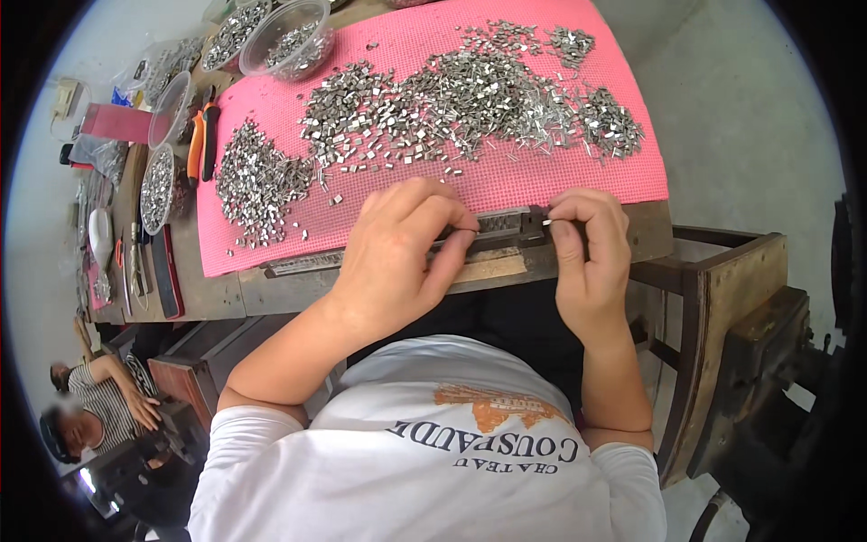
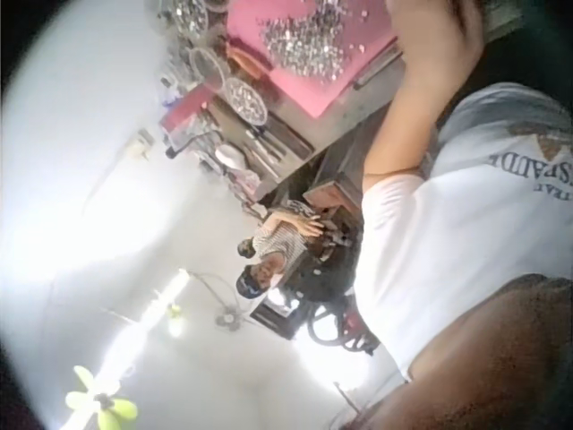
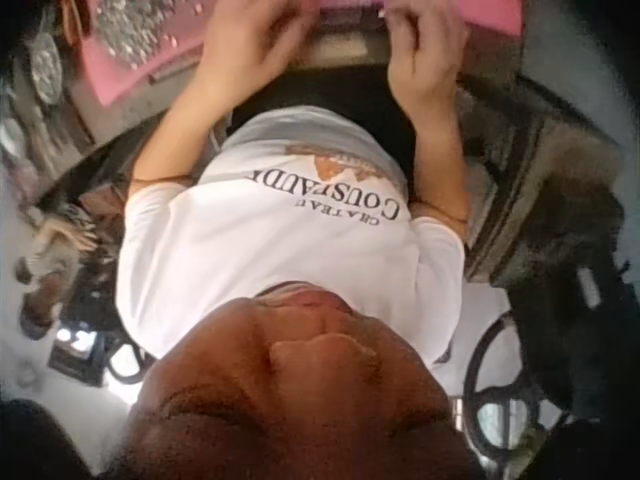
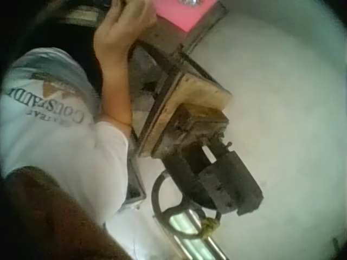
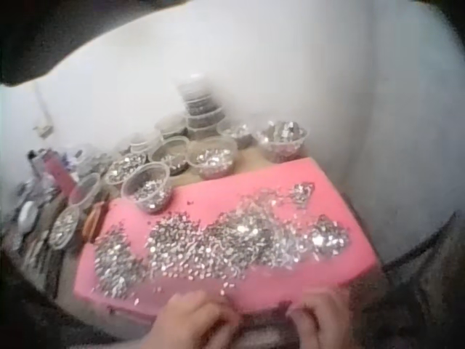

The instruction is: The person places small metal pieces into a metal fixture by hand, inserts the fixture into a press machine, operates the press, and then sorts and arranges more metal pieces at the workbench.

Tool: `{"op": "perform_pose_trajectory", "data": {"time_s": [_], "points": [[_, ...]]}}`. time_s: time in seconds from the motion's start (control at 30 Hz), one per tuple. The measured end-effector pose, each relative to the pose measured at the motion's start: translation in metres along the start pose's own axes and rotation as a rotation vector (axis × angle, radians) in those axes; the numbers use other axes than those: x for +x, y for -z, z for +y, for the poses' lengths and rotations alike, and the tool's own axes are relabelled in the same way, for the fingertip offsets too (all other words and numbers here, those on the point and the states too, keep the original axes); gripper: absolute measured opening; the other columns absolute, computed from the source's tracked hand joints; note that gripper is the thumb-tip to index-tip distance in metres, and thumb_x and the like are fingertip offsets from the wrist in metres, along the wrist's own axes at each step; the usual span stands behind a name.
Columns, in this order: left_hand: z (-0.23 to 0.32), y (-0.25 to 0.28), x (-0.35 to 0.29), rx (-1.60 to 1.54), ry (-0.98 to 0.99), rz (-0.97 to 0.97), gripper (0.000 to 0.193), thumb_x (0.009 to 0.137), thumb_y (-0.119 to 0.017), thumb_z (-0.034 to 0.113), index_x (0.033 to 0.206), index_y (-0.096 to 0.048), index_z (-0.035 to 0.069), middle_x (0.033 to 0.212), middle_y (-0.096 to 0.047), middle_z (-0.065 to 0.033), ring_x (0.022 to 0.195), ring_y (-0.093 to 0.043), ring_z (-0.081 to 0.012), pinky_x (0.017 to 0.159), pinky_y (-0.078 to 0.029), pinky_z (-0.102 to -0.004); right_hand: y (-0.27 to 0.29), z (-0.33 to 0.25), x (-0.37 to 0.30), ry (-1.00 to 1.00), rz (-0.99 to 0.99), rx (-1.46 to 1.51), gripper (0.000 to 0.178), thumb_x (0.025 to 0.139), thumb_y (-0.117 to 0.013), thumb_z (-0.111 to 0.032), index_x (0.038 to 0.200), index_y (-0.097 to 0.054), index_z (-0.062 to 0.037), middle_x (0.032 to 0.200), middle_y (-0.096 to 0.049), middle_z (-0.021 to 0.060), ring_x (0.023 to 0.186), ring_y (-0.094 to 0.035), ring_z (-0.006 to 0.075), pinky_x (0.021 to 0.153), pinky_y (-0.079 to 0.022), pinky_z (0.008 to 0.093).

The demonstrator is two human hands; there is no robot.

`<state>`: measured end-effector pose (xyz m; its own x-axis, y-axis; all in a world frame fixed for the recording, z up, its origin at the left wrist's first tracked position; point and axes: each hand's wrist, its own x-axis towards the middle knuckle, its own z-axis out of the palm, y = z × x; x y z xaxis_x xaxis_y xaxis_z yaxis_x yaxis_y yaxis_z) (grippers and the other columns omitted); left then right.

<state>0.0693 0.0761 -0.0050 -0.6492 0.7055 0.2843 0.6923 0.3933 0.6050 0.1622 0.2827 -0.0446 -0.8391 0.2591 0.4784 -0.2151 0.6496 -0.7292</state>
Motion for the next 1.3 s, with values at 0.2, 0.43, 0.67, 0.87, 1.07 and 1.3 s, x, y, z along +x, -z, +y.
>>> {"op": "perform_pose_trajectory", "data": {"time_s": [0.2, 0.43, 0.67, 0.87, 1.07, 1.3], "points": [[0.002, -0.019, 0.004, 0.072, -0.045, 0.031, 0.016, 0.081, -0.075, 0.004, 0.095, -0.068, 0.008, 0.101, -0.067, -0.0067, 0.092, -0.064, -0.0272, 0.079, -0.045, -0.0386, -0.011, 0.003, -0.001, 0.117, -0.015, -0.106, 0.011, 0.09, -0.07, -0.007, 0.099, -0.065, -0.0093, 0.103, -0.066, 0.0037, 0.099, -0.061, 0.0256, 0.093, -0.038, 0.0403], [0.003, -0.033, 0.007, 0.251, -0.138, 0.127, 0.02, 0.077, -0.077, 0.01, 0.095, -0.067, 0.011, 0.098, -0.064, -0.0022, 0.085, -0.062, -0.0223, 0.075, -0.043, -0.0378, -0.018, 0.004, -0.001, 0.172, -0.018, -0.183, 0.016, 0.086, -0.073, -0.008, 0.1, -0.066, -0.0111, 0.104, -0.065, 0.0021, 0.103, -0.061, 0.0251, 0.094, -0.037, 0.0408], [0.003, -0.039, 0.005, 0.399, -0.201, 0.134, 0.02, 0.076, -0.075, 0.017, 0.093, -0.065, 0.013, 0.095, -0.061, -0.0004, 0.083, -0.061, -0.0186, 0.075, -0.043, -0.0355, -0.016, 0.0, -0.001, 0.197, -0.071, -0.233, 0.023, 0.083, -0.071, -0.006, 0.105, -0.066, -0.01, 0.11, -0.063, 0.0039, 0.105, -0.06, 0.0261, 0.095, -0.037, 0.0428], [0.003, -0.037, 0.002, 0.265, -0.177, 0.217, 0.018, 0.074, -0.078, 0.015, 0.091, -0.071, 0.013, 0.094, -0.065, 0.0, 0.08, -0.063, -0.0189, 0.073, -0.044, -0.0355, -0.015, -0.008, 0.0, 0.252, -0.109, -0.354, 0.024, 0.083, -0.065, -0.007, 0.108, -0.065, -0.0074, 0.11, -0.062, 0.0062, 0.106, -0.061, 0.0269, 0.096, -0.038, 0.0443], [0.005, -0.035, 0.002, 0.233, -0.15, 0.219, 0.023, 0.071, -0.082, 0.007, 0.092, -0.074, 0.013, 0.094, -0.07, 0.0007, 0.078, -0.066, -0.0195, 0.068, -0.046, -0.0348, -0.018, -0.013, 0.001, 0.291, -0.086, -0.479, 0.023, 0.085, -0.063, -0.01, 0.107, -0.064, -0.0048, 0.107, -0.062, 0.0087, 0.103, -0.063, 0.0263, 0.094, -0.041, 0.0444], [0.0, -0.038, 0.001, 0.215, -0.173, 0.254, 0.022, 0.072, -0.081, 0.012, 0.093, -0.075, 0.014, 0.094, -0.069, 0.0012, 0.076, -0.064, -0.018, 0.071, -0.046, -0.0342, -0.017, -0.016, 0.005, 0.32, -0.117, -0.518, 0.024, 0.084, -0.063, -0.009, 0.107, -0.064, -0.0038, 0.106, -0.063, 0.0094, 0.099, -0.064, 0.0265, 0.094, -0.045, 0.0446]]}}
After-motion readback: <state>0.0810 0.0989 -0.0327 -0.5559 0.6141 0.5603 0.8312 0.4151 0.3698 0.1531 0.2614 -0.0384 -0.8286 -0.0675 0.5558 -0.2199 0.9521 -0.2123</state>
